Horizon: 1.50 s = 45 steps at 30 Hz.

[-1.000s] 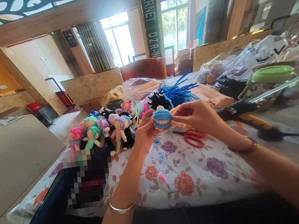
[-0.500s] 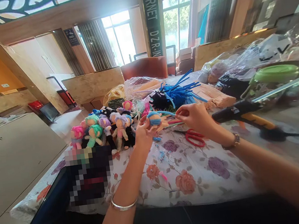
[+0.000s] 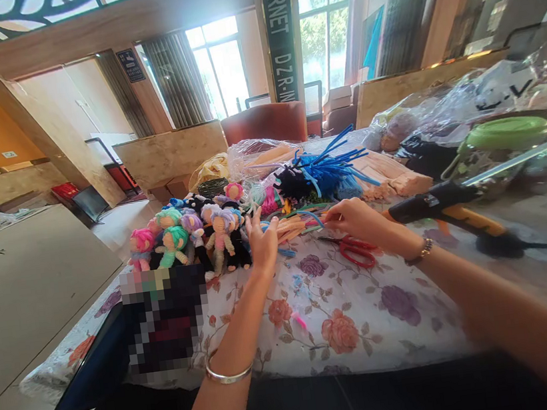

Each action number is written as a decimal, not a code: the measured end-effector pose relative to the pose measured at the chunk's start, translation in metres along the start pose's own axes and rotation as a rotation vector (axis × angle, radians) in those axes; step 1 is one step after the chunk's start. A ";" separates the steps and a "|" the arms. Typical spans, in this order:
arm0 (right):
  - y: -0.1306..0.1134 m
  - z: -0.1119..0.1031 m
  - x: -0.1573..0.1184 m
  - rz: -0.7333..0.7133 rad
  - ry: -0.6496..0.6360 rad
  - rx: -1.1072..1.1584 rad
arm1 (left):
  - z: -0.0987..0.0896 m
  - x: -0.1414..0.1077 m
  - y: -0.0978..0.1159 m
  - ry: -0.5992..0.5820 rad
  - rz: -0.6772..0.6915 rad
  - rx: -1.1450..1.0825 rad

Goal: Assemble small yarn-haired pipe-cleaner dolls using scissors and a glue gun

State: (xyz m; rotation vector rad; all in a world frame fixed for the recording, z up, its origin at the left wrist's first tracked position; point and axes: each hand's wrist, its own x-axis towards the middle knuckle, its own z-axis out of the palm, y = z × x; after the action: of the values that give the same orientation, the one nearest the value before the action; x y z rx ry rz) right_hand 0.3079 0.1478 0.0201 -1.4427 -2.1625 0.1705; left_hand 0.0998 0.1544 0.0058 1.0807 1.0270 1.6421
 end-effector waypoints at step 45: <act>-0.008 -0.016 -0.008 0.149 -0.605 -0.392 | -0.002 -0.002 0.006 0.113 0.129 0.756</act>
State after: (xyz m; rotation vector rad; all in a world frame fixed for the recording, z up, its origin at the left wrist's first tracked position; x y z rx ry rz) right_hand 0.3120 0.1346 0.0341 -1.9722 -2.6750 0.2774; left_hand 0.0966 0.1511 0.0100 1.5697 1.7591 1.4437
